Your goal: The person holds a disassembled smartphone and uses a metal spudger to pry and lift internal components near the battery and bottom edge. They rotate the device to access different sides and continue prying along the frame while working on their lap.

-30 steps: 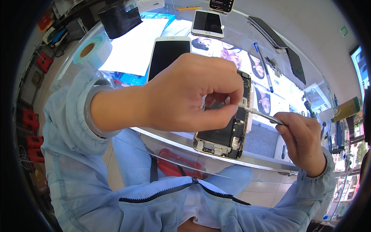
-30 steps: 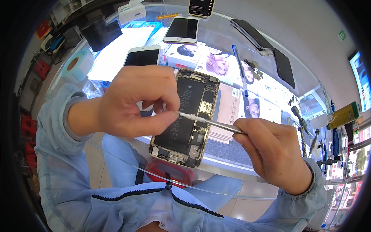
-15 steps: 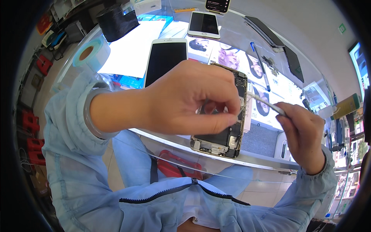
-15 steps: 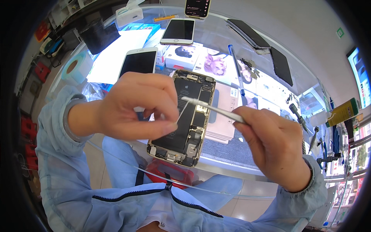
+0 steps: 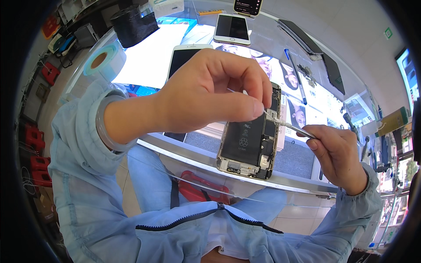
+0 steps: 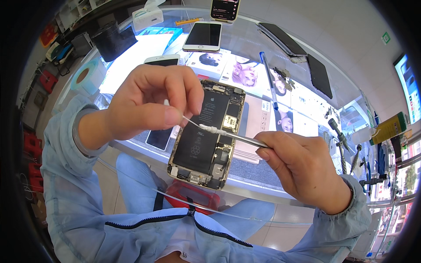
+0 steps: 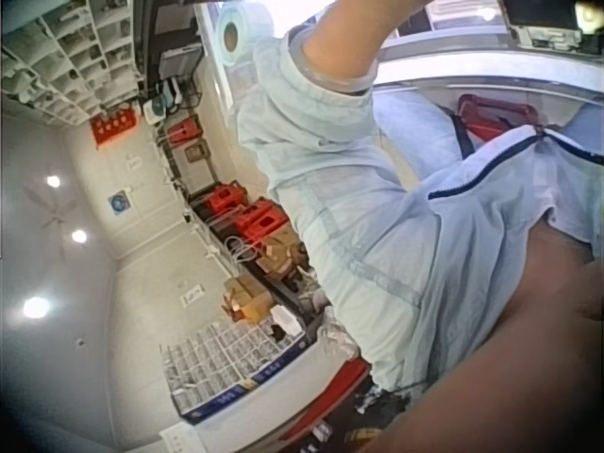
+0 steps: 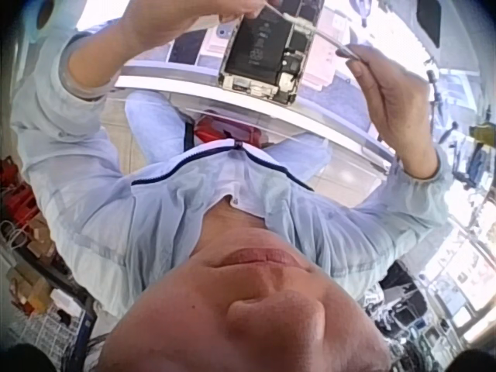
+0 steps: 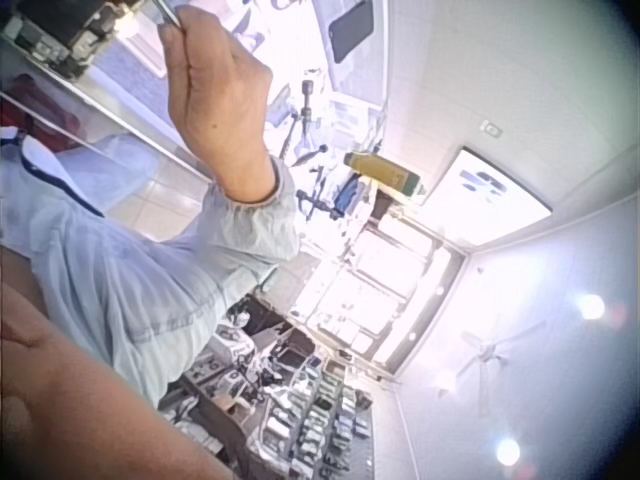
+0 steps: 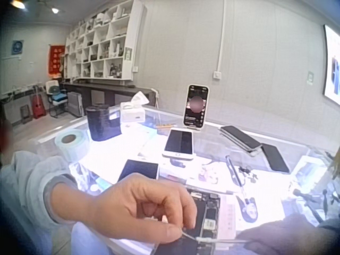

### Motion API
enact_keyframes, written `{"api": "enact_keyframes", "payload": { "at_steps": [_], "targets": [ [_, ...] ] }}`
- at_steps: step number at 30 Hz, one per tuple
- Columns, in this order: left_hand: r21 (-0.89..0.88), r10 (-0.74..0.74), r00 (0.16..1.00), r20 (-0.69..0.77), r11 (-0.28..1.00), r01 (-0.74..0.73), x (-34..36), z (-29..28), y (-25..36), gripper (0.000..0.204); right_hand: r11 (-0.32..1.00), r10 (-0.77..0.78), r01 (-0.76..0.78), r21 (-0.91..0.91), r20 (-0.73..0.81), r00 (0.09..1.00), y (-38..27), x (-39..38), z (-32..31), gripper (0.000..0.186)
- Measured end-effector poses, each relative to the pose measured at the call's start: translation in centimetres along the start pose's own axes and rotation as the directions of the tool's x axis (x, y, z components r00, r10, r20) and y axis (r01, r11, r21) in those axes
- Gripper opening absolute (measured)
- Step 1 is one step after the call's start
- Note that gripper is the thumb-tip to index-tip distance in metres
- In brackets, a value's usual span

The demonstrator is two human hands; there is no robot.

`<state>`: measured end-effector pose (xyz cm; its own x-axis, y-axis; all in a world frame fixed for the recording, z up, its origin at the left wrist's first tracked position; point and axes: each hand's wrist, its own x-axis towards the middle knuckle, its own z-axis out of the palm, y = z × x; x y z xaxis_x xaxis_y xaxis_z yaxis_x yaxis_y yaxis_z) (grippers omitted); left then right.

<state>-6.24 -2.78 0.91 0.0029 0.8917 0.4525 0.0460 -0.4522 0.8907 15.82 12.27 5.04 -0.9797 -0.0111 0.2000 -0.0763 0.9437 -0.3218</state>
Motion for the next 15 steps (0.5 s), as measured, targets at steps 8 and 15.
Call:
{"api": "enact_keyframes", "payload": {
  "at_steps": [8, 15],
  "targets": [
    [-0.156, -0.041, 0.999, 0.025, 0.987, 0.045, -0.1, -0.8, 0.2, 0.019, 1.000, 0.004, -0.004, -0.007, -0.022, 1.000, 0.1, 0.0, 0.1, 0.010],
    [-0.428, -0.033, 0.996, 0.081, 0.902, 0.065, 0.0, -1.0, 0.9, 0.015, 1.000, -0.008, 0.008, -0.008, -0.052, 0.999, 0.3, 0.0, -0.1, 0.010]
  ]
}}
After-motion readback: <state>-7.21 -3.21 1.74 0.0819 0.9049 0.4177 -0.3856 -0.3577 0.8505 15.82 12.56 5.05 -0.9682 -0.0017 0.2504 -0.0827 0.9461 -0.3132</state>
